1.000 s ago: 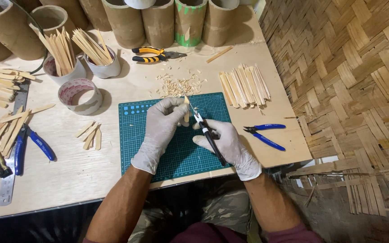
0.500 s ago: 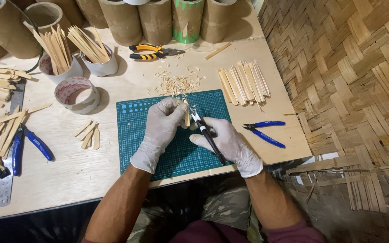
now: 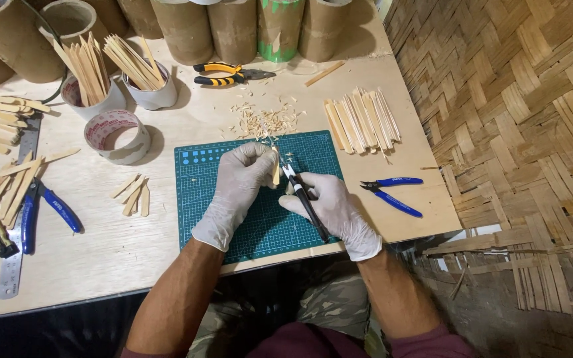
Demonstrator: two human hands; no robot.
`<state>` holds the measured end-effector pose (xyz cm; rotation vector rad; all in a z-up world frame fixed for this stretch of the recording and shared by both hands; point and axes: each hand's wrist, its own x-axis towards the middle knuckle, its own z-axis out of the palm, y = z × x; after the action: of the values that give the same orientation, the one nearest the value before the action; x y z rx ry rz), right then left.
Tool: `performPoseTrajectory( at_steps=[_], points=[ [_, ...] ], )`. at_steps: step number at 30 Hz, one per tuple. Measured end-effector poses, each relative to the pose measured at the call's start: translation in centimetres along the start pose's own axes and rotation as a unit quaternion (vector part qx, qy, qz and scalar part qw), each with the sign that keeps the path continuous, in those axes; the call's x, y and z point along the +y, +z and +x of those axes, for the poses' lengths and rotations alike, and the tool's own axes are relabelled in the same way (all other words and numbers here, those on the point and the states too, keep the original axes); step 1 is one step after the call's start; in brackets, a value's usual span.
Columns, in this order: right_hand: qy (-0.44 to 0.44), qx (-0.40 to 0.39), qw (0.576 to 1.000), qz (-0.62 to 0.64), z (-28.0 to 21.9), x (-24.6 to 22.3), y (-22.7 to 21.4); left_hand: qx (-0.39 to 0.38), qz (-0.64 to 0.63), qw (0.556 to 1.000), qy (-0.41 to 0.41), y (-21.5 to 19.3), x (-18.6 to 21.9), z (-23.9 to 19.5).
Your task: Trimming and shaping small wooden sticks using scissors on a cutting mat in a workshop environment.
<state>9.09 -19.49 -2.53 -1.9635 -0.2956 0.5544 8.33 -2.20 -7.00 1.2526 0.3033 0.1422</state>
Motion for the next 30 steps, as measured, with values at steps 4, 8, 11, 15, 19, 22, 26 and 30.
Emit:
performPoseTrajectory(
  at_steps=[4, 8, 11, 15, 19, 22, 26, 30],
  points=[
    [0.020, 0.000, 1.000, -0.005, -0.2, -0.5, 0.0, -0.001, 0.003, 1.000, 0.000, -0.2, -0.8, 0.4],
    [0.041, -0.001, 0.999, -0.004, 0.0, -0.3, 0.0, 0.000, 0.022, 1.000, -0.006, -0.4, -1.4, 0.7],
    [0.056, -0.003, 0.998, 0.011, -0.4, -1.1, 0.0, 0.006, 0.033, 0.999, -0.010, -0.4, -1.4, 0.7],
    [0.065, 0.010, 0.995, 0.073, -0.7, -1.7, 0.4, 0.016, 0.047, 0.999, -0.008, 0.0, -1.7, 0.6],
    [0.044, 0.059, 0.984, 0.162, 0.2, 1.0, 0.6, 0.020, 0.044, 0.998, 0.032, 0.4, 0.2, 0.0],
    [0.017, 0.024, 0.983, 0.180, 0.2, 2.0, 0.2, 0.022, 0.022, 0.999, 0.033, 0.0, 0.4, 0.2],
    [0.013, -0.006, 0.979, 0.202, 0.1, 1.9, 0.0, 0.005, -0.041, 0.999, 0.015, -0.2, 0.5, 0.2],
    [0.032, -0.008, 0.979, 0.199, 0.3, 1.7, -0.2, -0.014, -0.117, 0.993, 0.009, -0.3, 0.1, 0.6]
  ],
)
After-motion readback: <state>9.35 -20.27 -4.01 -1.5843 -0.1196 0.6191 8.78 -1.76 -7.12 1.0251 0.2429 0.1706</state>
